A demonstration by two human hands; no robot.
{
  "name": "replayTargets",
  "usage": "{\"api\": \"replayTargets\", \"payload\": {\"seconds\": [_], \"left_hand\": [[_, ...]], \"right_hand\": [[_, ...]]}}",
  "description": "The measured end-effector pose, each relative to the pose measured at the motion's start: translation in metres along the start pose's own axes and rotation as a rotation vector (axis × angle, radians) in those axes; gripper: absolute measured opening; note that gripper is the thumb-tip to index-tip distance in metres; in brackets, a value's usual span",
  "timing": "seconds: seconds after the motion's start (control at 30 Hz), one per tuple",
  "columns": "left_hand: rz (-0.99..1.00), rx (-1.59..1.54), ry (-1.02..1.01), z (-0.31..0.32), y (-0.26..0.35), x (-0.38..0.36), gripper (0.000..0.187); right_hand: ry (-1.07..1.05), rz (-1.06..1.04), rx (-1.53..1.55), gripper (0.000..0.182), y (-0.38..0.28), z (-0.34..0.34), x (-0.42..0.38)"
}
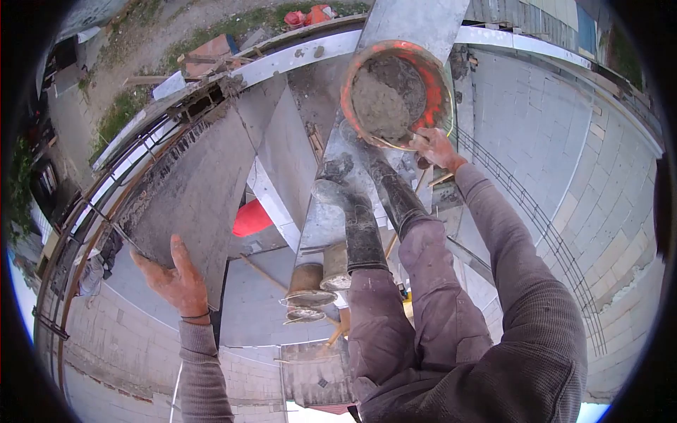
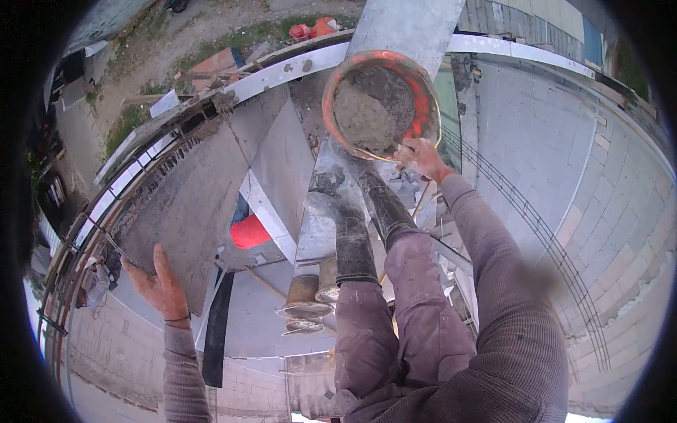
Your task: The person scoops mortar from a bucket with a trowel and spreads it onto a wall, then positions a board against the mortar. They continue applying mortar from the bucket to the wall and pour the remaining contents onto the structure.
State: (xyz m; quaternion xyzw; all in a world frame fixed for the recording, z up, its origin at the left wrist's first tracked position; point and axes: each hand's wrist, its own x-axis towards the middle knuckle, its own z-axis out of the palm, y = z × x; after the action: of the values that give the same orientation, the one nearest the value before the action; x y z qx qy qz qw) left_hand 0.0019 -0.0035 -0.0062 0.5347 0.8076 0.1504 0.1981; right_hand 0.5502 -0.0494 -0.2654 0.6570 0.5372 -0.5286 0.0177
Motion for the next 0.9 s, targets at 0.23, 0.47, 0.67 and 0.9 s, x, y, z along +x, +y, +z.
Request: {"api": "replayTargets", "payload": {"seconds": [0.23, 0.47, 0.67, 0.9], "left_hand": [[0.01, -0.117, -0.017, 0.002, -0.001, 0.0, 0.066], [0.035, -0.086, 0.04, 0.0, 0.005, 0.003, 0.074], [-0.049, -0.106, 0.006, -0.008, 0.018, 0.004, 0.069], [-0.011, -0.094, 0.03, -0.01, 0.013, 0.004, 0.072]], "right_hand": [[-0.014, 0.063, 0.112, 0.035, 0.013, -0.015, -0.024], [0.068, 0.035, -0.058, 0.026, 0.011, -0.052, -0.046], [-0.005, -0.126, -0.274, 0.034, -0.134, -0.07, -0.024], [0.014, -0.671, -0.749, 0.025, -0.267, 0.071, 0.104]]}}
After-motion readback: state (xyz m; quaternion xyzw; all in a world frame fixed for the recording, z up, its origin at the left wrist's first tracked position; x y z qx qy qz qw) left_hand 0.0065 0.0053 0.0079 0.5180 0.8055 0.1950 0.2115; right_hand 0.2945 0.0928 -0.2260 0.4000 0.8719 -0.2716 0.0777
